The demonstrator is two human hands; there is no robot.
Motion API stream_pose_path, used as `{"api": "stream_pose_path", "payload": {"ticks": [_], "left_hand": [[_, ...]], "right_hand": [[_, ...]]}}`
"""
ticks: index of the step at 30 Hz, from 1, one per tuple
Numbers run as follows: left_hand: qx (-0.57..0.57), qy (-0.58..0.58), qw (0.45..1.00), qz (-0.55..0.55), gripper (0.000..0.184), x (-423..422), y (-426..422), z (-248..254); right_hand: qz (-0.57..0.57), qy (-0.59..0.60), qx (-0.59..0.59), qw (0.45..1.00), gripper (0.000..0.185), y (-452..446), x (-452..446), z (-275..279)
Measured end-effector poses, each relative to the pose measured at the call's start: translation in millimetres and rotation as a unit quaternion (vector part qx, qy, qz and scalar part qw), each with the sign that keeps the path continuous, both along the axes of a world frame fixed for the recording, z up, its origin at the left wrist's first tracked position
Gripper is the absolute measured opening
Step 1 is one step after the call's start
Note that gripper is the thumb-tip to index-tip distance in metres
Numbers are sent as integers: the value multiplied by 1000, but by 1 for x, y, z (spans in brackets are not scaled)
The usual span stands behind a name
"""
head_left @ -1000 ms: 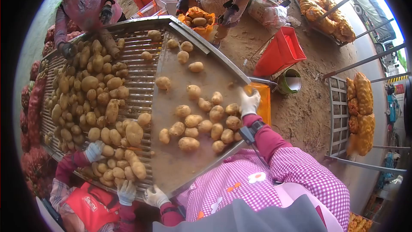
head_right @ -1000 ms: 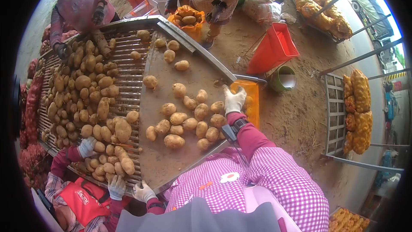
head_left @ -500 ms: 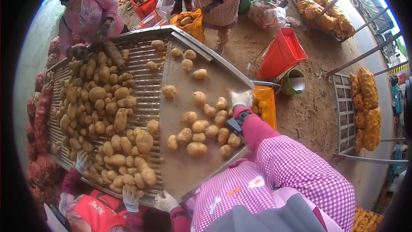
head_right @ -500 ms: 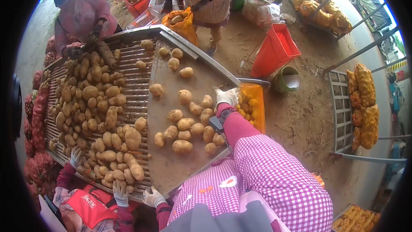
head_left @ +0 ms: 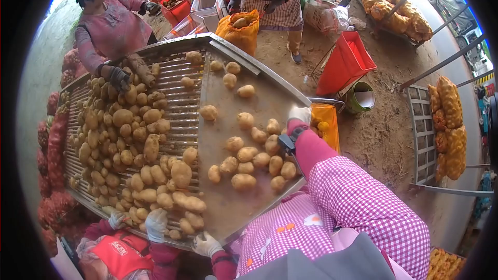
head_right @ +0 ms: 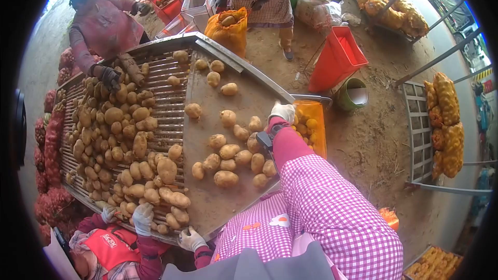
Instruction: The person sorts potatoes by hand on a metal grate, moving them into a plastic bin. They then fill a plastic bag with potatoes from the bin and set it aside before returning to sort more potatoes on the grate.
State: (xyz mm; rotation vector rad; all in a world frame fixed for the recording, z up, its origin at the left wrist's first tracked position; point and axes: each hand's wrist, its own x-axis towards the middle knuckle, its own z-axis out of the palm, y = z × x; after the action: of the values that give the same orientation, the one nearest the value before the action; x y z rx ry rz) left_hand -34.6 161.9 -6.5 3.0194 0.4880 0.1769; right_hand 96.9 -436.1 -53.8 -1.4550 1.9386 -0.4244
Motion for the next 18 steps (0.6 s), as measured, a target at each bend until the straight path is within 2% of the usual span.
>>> {"api": "stream_pose_path", "payload": {"ticks": [3,4,7,11,14,17,18], "left_hand": [[5,-7,1000,-7,29,-1,0,0],[14,-10,1000,-6,29,-2,1,-3],[20,-21,1000,-5,29,-2,3,-7],[-20,-15,1000,18,29,-4,16,-23],[-14,-36,999,3,28,-5,17,-27],[33,-16,999,-8,28,-2,-3,-3],[31,-10,999,-3,28,-2,-2,-2]], "right_hand": [[68,28,-34,997,59,-13,-17,-25],[78,-34,-83,993,51,-5,-24,-14],[103,-61,-115,986,46,-10,-32,-24],[124,-171,-131,969,33,-19,-43,-39],[127,-224,-117,959,29,-34,-52,-72],[86,-372,-39,923,26,-36,-64,-78],[52,-387,16,921,26,-36,-70,-77]]}}
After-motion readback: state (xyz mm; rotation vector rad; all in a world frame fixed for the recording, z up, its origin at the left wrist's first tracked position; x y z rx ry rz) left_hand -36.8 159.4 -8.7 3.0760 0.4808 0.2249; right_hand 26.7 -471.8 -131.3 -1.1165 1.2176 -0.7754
